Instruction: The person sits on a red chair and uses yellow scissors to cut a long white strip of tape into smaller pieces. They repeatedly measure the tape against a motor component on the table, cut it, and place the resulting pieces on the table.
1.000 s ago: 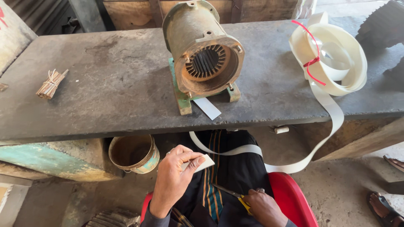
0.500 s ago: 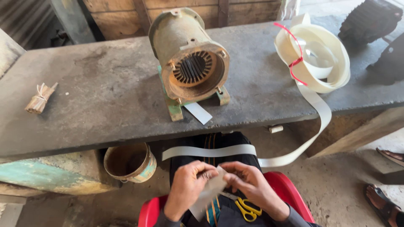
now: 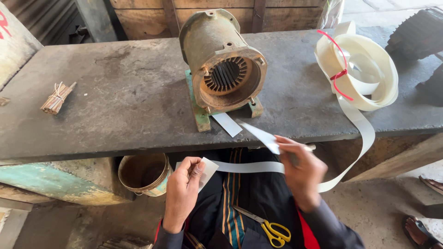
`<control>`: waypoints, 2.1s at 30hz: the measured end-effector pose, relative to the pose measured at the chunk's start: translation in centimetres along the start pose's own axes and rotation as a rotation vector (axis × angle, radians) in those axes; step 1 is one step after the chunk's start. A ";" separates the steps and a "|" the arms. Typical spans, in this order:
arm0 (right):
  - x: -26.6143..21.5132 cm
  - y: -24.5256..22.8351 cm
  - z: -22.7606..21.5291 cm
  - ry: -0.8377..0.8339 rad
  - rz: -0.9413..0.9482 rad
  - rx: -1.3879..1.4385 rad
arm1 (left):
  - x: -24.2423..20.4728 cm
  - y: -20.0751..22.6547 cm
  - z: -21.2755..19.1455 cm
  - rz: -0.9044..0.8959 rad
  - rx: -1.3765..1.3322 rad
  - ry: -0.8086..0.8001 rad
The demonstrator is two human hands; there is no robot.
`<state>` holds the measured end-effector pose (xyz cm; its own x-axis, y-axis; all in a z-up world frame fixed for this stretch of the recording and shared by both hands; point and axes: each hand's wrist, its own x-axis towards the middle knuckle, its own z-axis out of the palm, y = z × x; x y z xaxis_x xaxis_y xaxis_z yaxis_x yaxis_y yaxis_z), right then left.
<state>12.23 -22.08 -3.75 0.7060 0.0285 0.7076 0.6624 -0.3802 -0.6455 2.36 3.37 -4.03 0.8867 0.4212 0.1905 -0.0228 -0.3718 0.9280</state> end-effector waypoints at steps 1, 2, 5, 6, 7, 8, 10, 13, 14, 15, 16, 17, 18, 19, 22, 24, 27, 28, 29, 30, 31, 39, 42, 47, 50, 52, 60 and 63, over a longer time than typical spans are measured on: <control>0.5 0.3 1.2 -0.036 -0.078 -0.067 | 0.0 0.1 -0.1 0.010 0.002 -0.002; 0.7 0.6 2.2 -0.074 -0.156 -0.134 | -0.1 0.2 -0.1 0.017 0.003 -0.002; 1.3 1.7 4.3 -0.129 -0.320 -0.244 | -0.1 0.4 -0.2 -0.029 -0.013 -0.018; 1.3 2.0 4.7 -0.134 -0.315 -0.255 | -0.2 0.4 -0.2 -0.060 -0.023 -0.027; 1.2 2.3 5.0 -0.139 -0.310 -0.266 | -0.1 0.4 -0.2 -0.030 -0.015 -0.017; 1.1 2.6 5.1 -0.149 -0.303 -0.276 | -0.1 0.3 -0.2 -0.006 -0.008 -0.007; 0.9 2.9 5.4 -0.145 -0.298 -0.291 | -0.2 0.1 -0.2 -0.008 -0.027 -0.005; 1.2 3.1 6.2 -0.160 -0.282 -0.313 | -0.1 0.2 0.0 -0.049 -0.065 -0.022; 1.4 3.2 6.4 -0.170 -0.276 -0.321 | -0.1 0.3 0.1 -0.043 -0.053 -0.023; 1.6 3.4 6.7 -0.180 -0.282 -0.317 | -0.1 0.3 0.2 -0.037 -0.040 -0.023; 1.7 3.6 7.0 -0.192 -0.287 -0.311 | -0.2 0.3 0.2 -0.045 -0.057 -0.026; 1.8 3.8 7.4 -0.204 -0.291 -0.305 | -0.2 0.3 0.2 -0.053 -0.073 -0.030; 1.8 3.9 7.7 -0.219 -0.298 -0.310 | -0.2 0.3 0.1 -0.060 -0.088 -0.034; 1.9 4.0 8.1 -0.234 -0.306 -0.316 | -0.2 0.3 0.0 -0.056 -0.080 -0.035; 2.2 3.8 9.0 -0.249 -0.356 -0.374 | -0.1 0.5 -0.1 -0.042 -0.059 -0.037; 2.5 3.3 9.6 -0.267 -0.376 -0.420 | -0.1 0.7 -0.1 -0.031 -0.047 -0.037; 3.2 2.1 9.7 -0.275 -0.386 -0.468 | -0.2 0.7 0.3 -0.073 -0.055 -0.042; 3.3 1.5 9.4 -0.244 -0.400 -0.475 | -0.2 0.6 0.4 -0.045 -0.053 -0.037; 3.3 0.8 9.1 -0.213 -0.414 -0.483 | -0.1 0.3 0.5 -0.017 -0.051 -0.033; 3.0 -0.1 8.6 -0.221 -0.361 -0.412 | 0.0 -0.2 0.6 0.013 -0.051 -0.026; 2.2 -1.3 7.8 -0.229 -0.309 -0.341 | 0.4 -0.8 0.7 -0.002 -0.002 -0.037; -7.0 -10.7 5.2 -0.456 -0.558 0.210 | 4.3 -10.9 12.8 0.139 0.482 -0.458; -7.2 -10.5 5.1 -0.495 -0.540 0.239 | 5.9 -15.4 18.1 0.244 0.731 -0.679; -8.3 -8.3 4.5 -0.538 -0.480 0.264 | 8.7 -21.7 22.3 0.407 1.074 -0.689; -9.5 -7.6 4.1 -0.542 -0.435 0.277 | 9.9 -23.2 22.4 0.421 1.063 -0.658; -9.5 -7.0 3.9 -0.551 -0.427 0.287 | 10.7 -23.2 21.9 0.373 1.058 -0.628; -10.5 -6.7 1.9 -0.443 -0.281 0.295 | 3.8 -13.2 15.4 0.028 0.314 -0.543; -9.0 -2.0 0.2 -0.224 -0.003 0.065 | -0.1 -8.5 11.9 0.065 0.107 -0.380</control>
<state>4.63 -21.39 -8.92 0.7373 0.2371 0.6326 0.6741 -0.3196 -0.6659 7.94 -3.41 -15.72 0.9932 0.0651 0.0968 -0.0538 -0.4804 0.8754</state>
